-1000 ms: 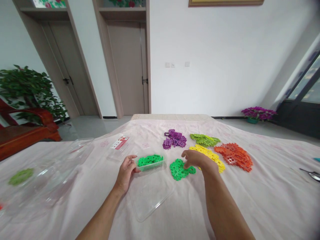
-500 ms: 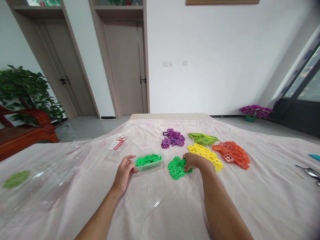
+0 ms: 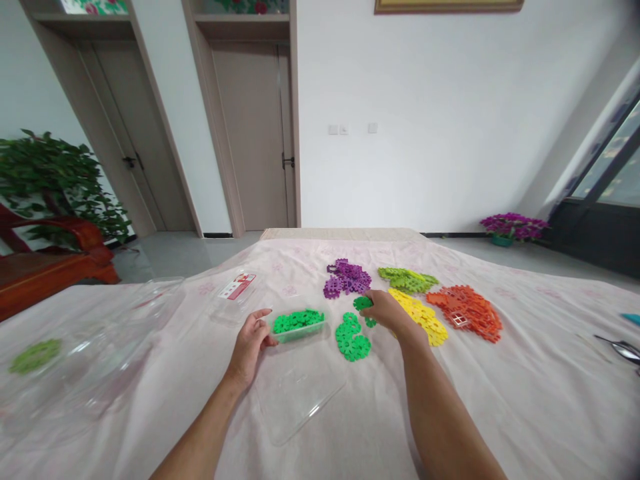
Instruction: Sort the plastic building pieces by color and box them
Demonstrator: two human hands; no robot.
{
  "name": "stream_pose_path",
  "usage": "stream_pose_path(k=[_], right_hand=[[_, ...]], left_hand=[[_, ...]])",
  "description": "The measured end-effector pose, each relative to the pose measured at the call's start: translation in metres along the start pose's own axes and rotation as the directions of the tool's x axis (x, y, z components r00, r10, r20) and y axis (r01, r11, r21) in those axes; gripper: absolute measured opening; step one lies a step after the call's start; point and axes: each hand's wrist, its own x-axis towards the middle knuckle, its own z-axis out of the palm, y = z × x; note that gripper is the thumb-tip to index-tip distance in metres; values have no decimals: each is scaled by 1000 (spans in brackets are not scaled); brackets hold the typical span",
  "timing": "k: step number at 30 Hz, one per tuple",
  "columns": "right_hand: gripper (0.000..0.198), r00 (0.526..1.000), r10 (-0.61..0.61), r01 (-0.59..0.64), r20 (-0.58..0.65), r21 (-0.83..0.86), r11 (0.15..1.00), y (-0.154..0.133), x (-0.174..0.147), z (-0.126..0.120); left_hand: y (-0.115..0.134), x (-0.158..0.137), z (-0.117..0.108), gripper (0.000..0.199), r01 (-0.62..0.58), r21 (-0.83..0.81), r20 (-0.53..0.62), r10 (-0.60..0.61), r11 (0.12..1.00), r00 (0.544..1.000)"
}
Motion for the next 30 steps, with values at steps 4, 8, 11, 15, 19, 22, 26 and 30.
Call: stream_pose_path(k=[4,8,11,15,19,22,26,30], right_hand=[[8,980,-42,73,-194,154,985,-27,4,10],[9,960,-94,172,-264,288,942,-60,2,30],[13,953,-169,263,-250,412,872,-75,0,47],[31,941,-172,313,-291,558,769,-72,7,60],[28,957,-123,236,-265,454,859,-47,13,49],[37,988,-128,145,-92,222,964,-25,12,37],[58,984,-95,98,148,-13,995,-3,9,32],[58,972,-66,92,226,-103,990,1,8,36]], left_hand=[[-1,1,-1,45,-1,-4,3,1,1000,1000],[0,1,0,44,3,15,-2,-3,1000,1000],[0,0,0,45,2,19,-3,-2,1000,1000],[-1,1,-1,44,-2,13,-5,2,1000,1000],[-3,2,-2,46,2,1,-13,-2,1000,1000],[-3,3,-1,47,0,-13,-15,-1,1000,1000],[-3,3,-1,48,5,-14,-23,-5,1000,1000],[-3,2,-1,48,1,-15,-19,-2,1000,1000]])
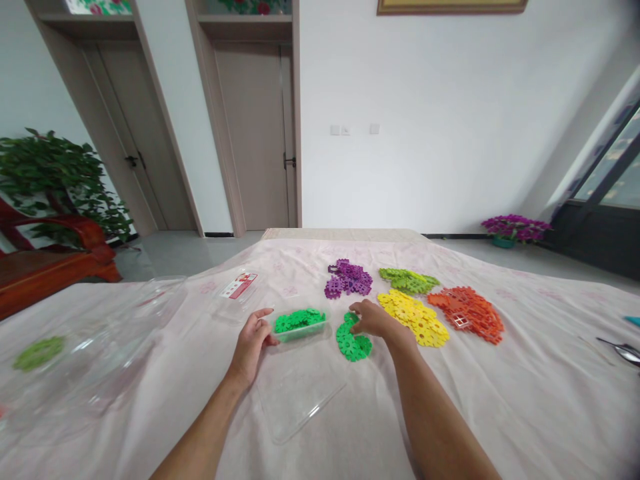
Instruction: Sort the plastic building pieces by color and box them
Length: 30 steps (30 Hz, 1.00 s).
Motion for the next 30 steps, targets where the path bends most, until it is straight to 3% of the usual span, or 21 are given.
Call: stream_pose_path(k=[5,9,14,22,30], right_hand=[[57,998,62,-66,28,153,986,-2,-1,3],[41,997,75,-80,30,234,969,0,-1,4],[27,999,27,-36,42,239,970,-2,-1,4],[22,999,6,-17,43,272,962,-1,-3,2],[18,998,33,-55,50,540,840,12,1,8]], left_hand=[[2,-1,1,48,5,4,2,-5,1000,1000],[3,-1,2,48,11,0,-2,-11,1000,1000],[2,-1,1,48,7,2,3,-7,1000,1000],[-1,1,0,47,-1,1,4,1,1000,1000],[3,-1,2,48,16,3,-12,-16,1000,1000]])
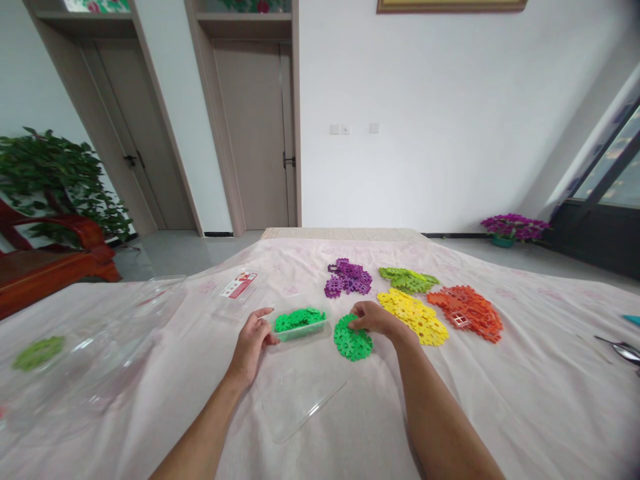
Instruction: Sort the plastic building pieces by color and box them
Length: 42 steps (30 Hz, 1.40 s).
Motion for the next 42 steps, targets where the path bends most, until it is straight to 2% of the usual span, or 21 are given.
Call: stream_pose_path(k=[4,7,11,14,19,21,23,25,28,30,32,35,38,40,42], right_hand=[[19,998,51,-56,39,131,990,6,0,0],[19,999,44,-45,12,171,984,11,1,-1],[17,993,19,6,-119,207,978,17,6,-3],[20,963,-12,98,-269,308,946,13,8,-7],[33,921,-32,256,-388,542,800,-20,3,-5],[35,923,-49,287,-382,596,750,-39,0,3],[35,941,-108,292,-320,612,735,-54,-2,13],[34,948,-165,297,-272,567,768,-63,-2,20],[30,930,-172,292,-325,366,884,-60,-1,17],[26,931,-164,235,-327,189,953,-51,-2,9],[27,960,-141,151,-243,21,988,-43,-5,1],[39,995,-80,67,-60,-193,979,-36,-12,-5],[57,994,-30,65,107,-334,940,-37,-18,0],[65,986,-10,78,165,-414,907,-40,-20,7],[66,987,4,74,160,-478,875,-42,-21,13]], left_hand=[[0,0,0,48,1,-10,-3,-1,1000,1000],[0,-1,0,48,-4,-14,-1,4,1000,1000],[-1,0,-1,48,-5,-4,3,5,1000,1000],[-1,0,-1,48,-6,1,3,6,1000,1000],[1,-1,1,50,-3,-4,0,3,1000,1000],[2,-1,2,50,3,-1,-4,-3,1000,1000],[2,-2,2,50,6,1,-8,-6,1000,1000],[2,-2,2,50,3,2,-6,-3,1000,1000],[1,-2,1,49,-8,-1,-4,8,1000,1000],[1,-1,1,49,-9,-3,-2,9,1000,1000],[1,-1,1,48,-7,-1,2,7,1000,1000],[1,-1,1,48,-6,6,1,6,1000,1000],[0,-1,1,49,-5,3,-1,5,1000,1000],[0,-1,1,49,-2,0,3,2,1000,1000],[0,-1,1,49,-1,6,4,1,1000,1000]])
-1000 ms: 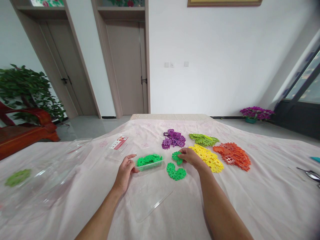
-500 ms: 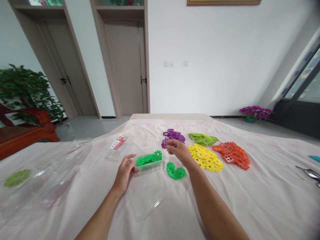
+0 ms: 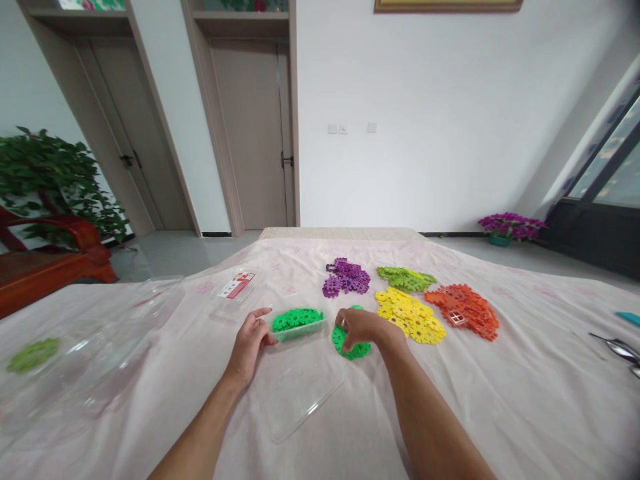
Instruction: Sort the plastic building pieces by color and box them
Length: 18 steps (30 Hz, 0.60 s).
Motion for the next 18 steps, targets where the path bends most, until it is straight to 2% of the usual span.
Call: stream_pose_path(k=[4,12,15,18], right_hand=[[58,999,39,-40,-29,-42,998,-8,-2,2],[34,1000,-7,6,22,23,1000,-11,-4,-3],[20,996,-30,35,-81,58,998,-3,1,-3],[14,965,-15,46,-262,113,993,4,6,-7]], left_hand=[[-1,0,-1,48,-15,22,9,15,1000,1000],[-1,0,0,48,-7,-2,8,7,1000,1000],[-1,1,0,49,-10,-11,2,10,1000,1000],[-2,2,-1,49,-12,-7,4,12,1000,1000]])
